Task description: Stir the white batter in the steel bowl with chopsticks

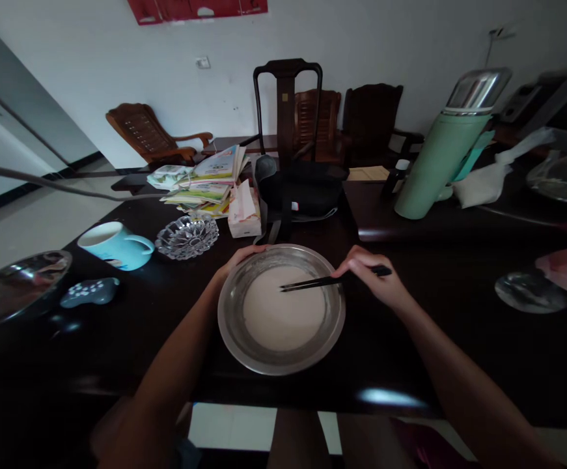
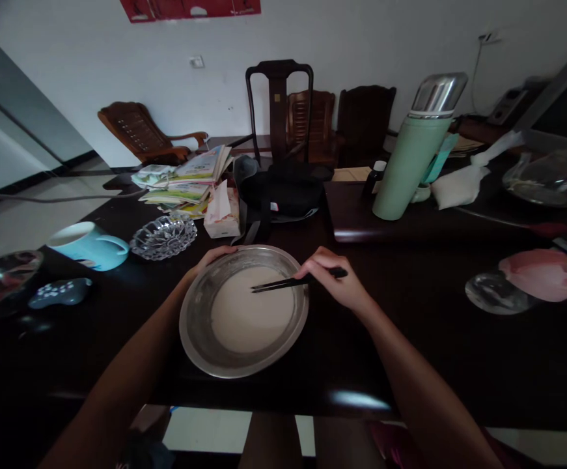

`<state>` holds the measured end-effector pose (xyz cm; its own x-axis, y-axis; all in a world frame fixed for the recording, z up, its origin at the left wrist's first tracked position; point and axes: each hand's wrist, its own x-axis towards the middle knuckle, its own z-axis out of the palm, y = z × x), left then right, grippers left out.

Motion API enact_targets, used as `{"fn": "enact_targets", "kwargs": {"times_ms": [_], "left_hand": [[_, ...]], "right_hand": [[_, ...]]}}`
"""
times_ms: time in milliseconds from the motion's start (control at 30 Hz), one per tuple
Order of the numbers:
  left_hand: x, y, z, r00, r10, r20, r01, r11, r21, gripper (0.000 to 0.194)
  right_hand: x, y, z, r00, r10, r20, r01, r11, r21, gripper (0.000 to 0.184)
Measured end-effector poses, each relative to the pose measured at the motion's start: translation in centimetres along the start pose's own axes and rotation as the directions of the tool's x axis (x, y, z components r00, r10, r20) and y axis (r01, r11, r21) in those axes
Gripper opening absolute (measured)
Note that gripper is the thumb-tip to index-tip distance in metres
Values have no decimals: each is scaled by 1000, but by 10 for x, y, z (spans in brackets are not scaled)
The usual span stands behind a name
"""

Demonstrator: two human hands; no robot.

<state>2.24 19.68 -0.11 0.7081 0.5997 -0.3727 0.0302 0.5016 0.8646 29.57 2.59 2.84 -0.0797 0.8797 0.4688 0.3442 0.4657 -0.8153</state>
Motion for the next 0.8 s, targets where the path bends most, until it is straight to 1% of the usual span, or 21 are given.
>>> {"fn": "enact_targets", "kwargs": {"times_ms": [67,100,133,200,267,300,333,400,467,533,567,600,667,733,767,800], "left_hand": [[1,0,1,999,13,32,-13,1000,-3,35],[1,0,2,999,15,39,-15,1000,-2,34],[1,0,3,999,14,42,-14,1000,0,34],[0,2,4,999,13,43,-13,1000,5,34],[-1,3,5,999,5,43,-6,1000,19,33],[-2,3,5,999,5,39,-6,1000,27,32],[-3,3,5,999,5,33,-6,999,36,31],[-2,3,4,1000,12,21,-13,999,38,31],[0,1,1,999,19,28,-20,999,27,33],[2,0,-1,998,24,55,-25,1000,16,35],[3,0,-1,997,29,69,-30,999,11,34],[3,0,-1,996,34,82,-35,999,7,34],[1,1,1,995,41,96,-41,999,-1,32],[-1,3,4,995,34,94,-34,999,6,30],[-2,3,5,996,26,89,-27,1000,14,30],[-3,4,6,996,20,82,-22,1000,22,30]], "right_hand": [[-2,1,-5,996,4,-86,3,997,76,41],[-3,2,-5,995,4,-97,7,994,113,44],[-4,1,-4,997,1,-82,10,990,137,46],[-4,-1,0,1000,-12,20,9,991,133,44],[-3,-4,6,990,-14,138,4,997,79,37],[-2,-5,8,986,-9,168,1,999,49,34],[-1,-6,9,985,-3,170,0,1000,22,32],[0,-5,6,995,4,97,-2,1000,-20,32],[0,-2,1,1000,7,-27,-7,1000,-13,36],[-1,0,-2,994,16,-110,-9,998,67,44],[-2,1,-2,993,22,-118,-8,993,115,48],[-3,1,-1,995,22,-101,-6,988,152,50],[-3,-1,4,1000,0,1,0,986,167,48],[-3,-3,11,992,-22,121,8,993,114,40],[-2,-4,13,988,-26,155,14,997,77,36],[-1,-5,14,986,-24,163,18,999,39,33]]}}
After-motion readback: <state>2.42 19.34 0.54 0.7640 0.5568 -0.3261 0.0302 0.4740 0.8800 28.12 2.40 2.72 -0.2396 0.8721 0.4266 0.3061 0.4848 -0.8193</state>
